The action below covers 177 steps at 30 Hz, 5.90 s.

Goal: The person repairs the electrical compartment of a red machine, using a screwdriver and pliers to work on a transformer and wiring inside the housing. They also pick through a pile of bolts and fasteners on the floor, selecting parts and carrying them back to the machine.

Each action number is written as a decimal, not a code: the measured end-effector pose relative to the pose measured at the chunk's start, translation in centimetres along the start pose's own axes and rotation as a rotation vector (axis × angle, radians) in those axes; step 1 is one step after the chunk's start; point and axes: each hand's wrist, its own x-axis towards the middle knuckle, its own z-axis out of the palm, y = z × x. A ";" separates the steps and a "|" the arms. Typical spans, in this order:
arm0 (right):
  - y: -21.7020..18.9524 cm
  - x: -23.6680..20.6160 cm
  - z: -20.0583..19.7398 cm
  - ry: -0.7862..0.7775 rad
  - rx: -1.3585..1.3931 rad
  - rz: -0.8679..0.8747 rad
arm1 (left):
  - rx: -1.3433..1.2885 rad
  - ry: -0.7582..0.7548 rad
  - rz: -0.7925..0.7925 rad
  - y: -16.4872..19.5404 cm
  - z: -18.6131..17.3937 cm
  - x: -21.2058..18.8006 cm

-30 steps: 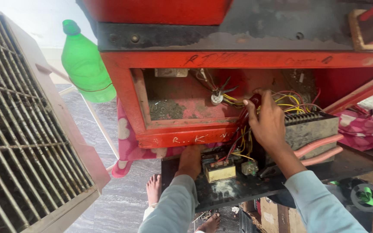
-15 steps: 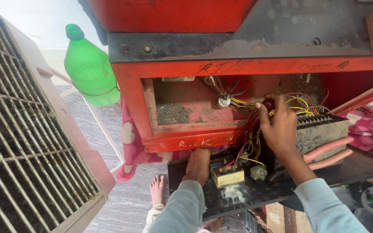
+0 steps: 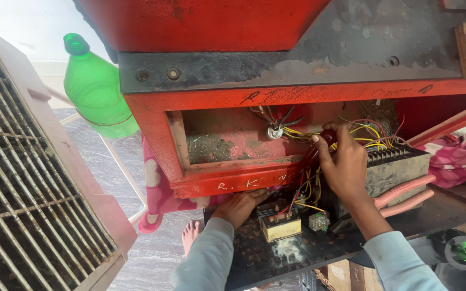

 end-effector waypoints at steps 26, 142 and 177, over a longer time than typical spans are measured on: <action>-0.1 0.6 0.4 -0.018 -0.012 0.014 | 0.190 -0.039 -0.119 -1.4 0.9 0.3; -0.1 0.1 0.2 -0.071 -0.119 -0.070 | -0.247 0.281 0.019 -2.1 1.9 -0.6; -0.3 0.3 0.4 -0.119 -0.075 -0.137 | 0.165 0.565 0.031 -0.2 0.1 -2.0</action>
